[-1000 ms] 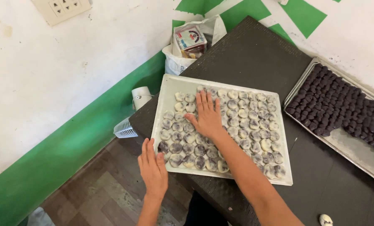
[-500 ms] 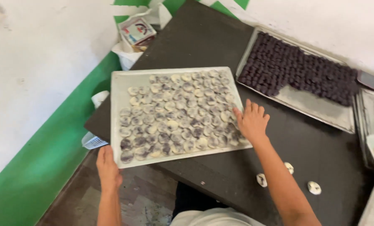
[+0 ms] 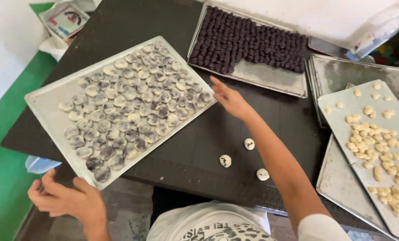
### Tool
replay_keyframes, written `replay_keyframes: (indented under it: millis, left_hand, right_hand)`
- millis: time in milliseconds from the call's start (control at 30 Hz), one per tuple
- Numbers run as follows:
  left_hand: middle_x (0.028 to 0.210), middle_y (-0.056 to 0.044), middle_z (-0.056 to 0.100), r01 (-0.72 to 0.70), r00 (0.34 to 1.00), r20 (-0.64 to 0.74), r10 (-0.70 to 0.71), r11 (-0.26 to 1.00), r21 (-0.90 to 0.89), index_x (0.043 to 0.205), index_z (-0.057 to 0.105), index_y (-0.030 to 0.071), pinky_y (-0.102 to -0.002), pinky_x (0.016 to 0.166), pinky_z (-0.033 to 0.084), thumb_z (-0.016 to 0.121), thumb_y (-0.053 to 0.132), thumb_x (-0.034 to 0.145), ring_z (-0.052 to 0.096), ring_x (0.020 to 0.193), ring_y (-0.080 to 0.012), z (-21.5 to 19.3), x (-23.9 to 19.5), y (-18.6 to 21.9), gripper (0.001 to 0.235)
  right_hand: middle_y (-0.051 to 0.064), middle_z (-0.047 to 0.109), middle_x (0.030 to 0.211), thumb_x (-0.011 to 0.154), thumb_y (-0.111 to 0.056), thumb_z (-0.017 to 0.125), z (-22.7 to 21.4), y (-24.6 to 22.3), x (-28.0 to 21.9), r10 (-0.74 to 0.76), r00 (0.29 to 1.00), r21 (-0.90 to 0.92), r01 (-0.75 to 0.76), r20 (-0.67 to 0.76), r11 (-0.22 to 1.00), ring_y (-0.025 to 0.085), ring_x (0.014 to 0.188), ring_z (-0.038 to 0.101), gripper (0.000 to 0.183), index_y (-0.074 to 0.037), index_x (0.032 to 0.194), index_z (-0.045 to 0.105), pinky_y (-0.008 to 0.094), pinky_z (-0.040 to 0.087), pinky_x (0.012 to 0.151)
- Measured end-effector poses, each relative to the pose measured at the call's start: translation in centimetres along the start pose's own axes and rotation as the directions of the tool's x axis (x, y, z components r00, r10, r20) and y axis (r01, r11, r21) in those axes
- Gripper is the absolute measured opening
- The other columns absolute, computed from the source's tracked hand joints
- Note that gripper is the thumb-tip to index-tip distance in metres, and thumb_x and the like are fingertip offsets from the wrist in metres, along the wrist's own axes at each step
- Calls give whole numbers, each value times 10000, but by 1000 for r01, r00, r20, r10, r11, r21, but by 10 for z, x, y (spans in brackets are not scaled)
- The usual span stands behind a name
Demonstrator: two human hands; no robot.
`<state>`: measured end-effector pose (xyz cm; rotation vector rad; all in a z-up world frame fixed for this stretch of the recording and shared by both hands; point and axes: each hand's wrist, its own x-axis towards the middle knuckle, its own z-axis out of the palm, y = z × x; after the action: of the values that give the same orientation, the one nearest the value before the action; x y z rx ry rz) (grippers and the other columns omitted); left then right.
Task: The person assembles small confections by hand, placing a dark chocolate ball onto a light-colored dough base and pressing them together. The finished items are then arranged in rows on a white tray. The person repeatedly presses down on the tray to ensure the confections are flat and evenly spaced.
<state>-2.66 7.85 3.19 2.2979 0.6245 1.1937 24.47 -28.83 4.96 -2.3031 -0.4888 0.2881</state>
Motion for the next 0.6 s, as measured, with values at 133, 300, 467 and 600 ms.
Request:
replay_keyframes:
  millis: [133,300,467,600]
  left_hand:
    - [1076,-221,580,-78,965,210,159,934,-350,1179,578,-63,-429,892,391,395,25,951,534,966,-352,35,-11,85,306]
    - [1158,-138,550,-490,610,467,640,768,-413,1174,588,84,-522,908,328,525,225,947,485,1078,-321,108,-103,178,274]
    - [1155,-285,564,-500,430,553,713,699,-512,1199,593,-91,-689,912,258,435,187,1009,452,1125,-442,123,-140,184,372]
    - [911,-212,567,-501,554,404,728,680,-536,1025,578,-19,-572,801,331,651,183,850,502,910,-387,136,-167,174,277]
  right_hand:
    - [93,500,1398,1022,-255,376,-26,5,-81,134,989,-520,-85,58,850,361,1238,415,393,-161,1379,514,588,371,895]
    - [-19,559,1331,1002,-513,393,-12,48,-157,135,991,-751,-97,-10,653,250,1177,520,443,-253,1295,600,493,464,972]
    - [-84,681,1187,892,-433,614,-1,100,-170,-212,965,-662,56,-157,747,195,954,611,276,-281,1092,730,312,532,810]
    - [-12,723,1102,820,-450,700,-8,123,-159,168,979,-506,-202,-111,839,265,1013,674,286,-250,1024,699,415,553,904]
